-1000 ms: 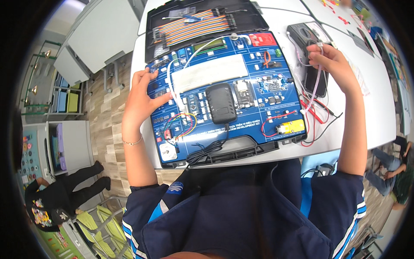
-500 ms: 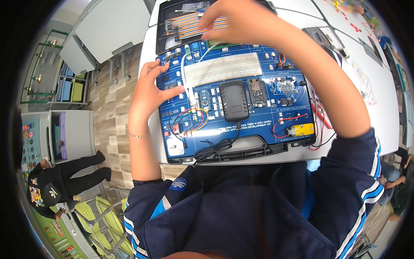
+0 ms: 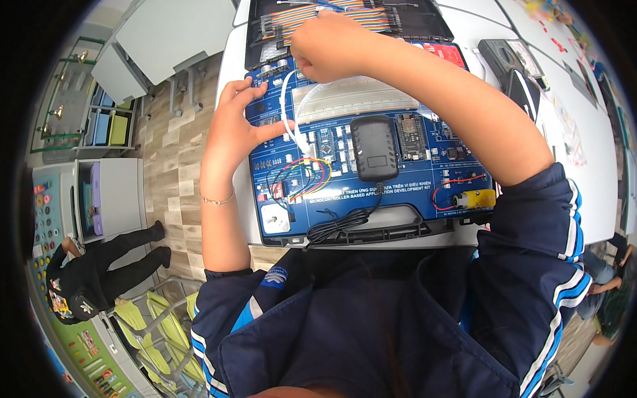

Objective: The person connects white ribbon cables to a blue microcontroller development board, aligning and inserting the connectors into the board's headers. The person also handles a small white component and adjusts existing wires on the board.

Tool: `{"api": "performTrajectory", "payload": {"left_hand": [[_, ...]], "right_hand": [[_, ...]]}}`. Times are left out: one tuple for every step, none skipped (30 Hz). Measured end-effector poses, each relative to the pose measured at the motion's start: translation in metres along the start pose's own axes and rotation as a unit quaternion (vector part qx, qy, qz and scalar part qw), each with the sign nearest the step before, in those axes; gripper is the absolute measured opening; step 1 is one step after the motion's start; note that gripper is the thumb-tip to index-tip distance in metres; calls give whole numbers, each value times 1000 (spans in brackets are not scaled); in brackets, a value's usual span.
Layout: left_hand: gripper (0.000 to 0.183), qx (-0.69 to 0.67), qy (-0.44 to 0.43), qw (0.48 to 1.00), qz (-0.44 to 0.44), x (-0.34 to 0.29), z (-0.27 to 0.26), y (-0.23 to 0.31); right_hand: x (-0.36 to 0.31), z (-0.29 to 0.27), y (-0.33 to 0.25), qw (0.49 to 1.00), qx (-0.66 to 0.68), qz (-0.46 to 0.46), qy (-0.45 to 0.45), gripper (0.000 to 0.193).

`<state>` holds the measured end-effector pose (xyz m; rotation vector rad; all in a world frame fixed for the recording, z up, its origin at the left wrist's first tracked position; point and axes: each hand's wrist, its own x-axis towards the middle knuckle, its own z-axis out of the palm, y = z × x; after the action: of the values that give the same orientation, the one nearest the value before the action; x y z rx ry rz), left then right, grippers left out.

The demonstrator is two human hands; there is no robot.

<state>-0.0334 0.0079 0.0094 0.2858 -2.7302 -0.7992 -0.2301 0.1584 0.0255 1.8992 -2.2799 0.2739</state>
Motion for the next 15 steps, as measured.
{"api": "performTrajectory", "payload": {"left_hand": [[82,-1,2,1000,5,1,1,-2],[82,-4,3,1000,10,2,2,-4],[82,-2,3,1000,6,-1,1,-5],[82,0,2,1000,3,-3,0,-6],[83,0,1,1000,4,-2,-1,-5],[83,-2,1,1000,8,-1,-1,-5],[83,-5,1,1000,11,0,0,-4],[83,-9,0,1000,13,0,1,-3],[85,4,0,1000,16,1,2,-4],[88,17,-1,1000,19,2,3,-4],[90,33,2,999,19,2,2,-6],[90,30,2,999,17,1,2,-8],[90,31,4,999,25,1,2,-9],[89,34,10,999,32,-1,1,-10],[89,35,13,999,40,-2,2,-10]], "right_hand": [[-3,1,2,1000,7,-9,9,8],[-7,-5,3,1000,27,-3,5,5],[-11,-14,1,999,50,1,1,7],[-13,-19,-1,997,74,5,-3,12],[-15,-17,1,996,82,-4,20,12],[-16,-16,2,995,90,-13,43,12],[-16,-14,3,993,98,-22,66,12],[-14,-13,3,994,85,-22,57,12],[-10,-12,2,996,72,-23,49,12],[-9,-13,1,997,58,-23,40,12],[-8,-14,1,998,55,-33,29,12],[-8,-17,0,998,51,-42,18,12],[-8,-21,0,998,47,-51,7,12],[-8,-27,-1,997,61,-32,29,11],[-12,-35,0,996,76,-10,51,11]]}}
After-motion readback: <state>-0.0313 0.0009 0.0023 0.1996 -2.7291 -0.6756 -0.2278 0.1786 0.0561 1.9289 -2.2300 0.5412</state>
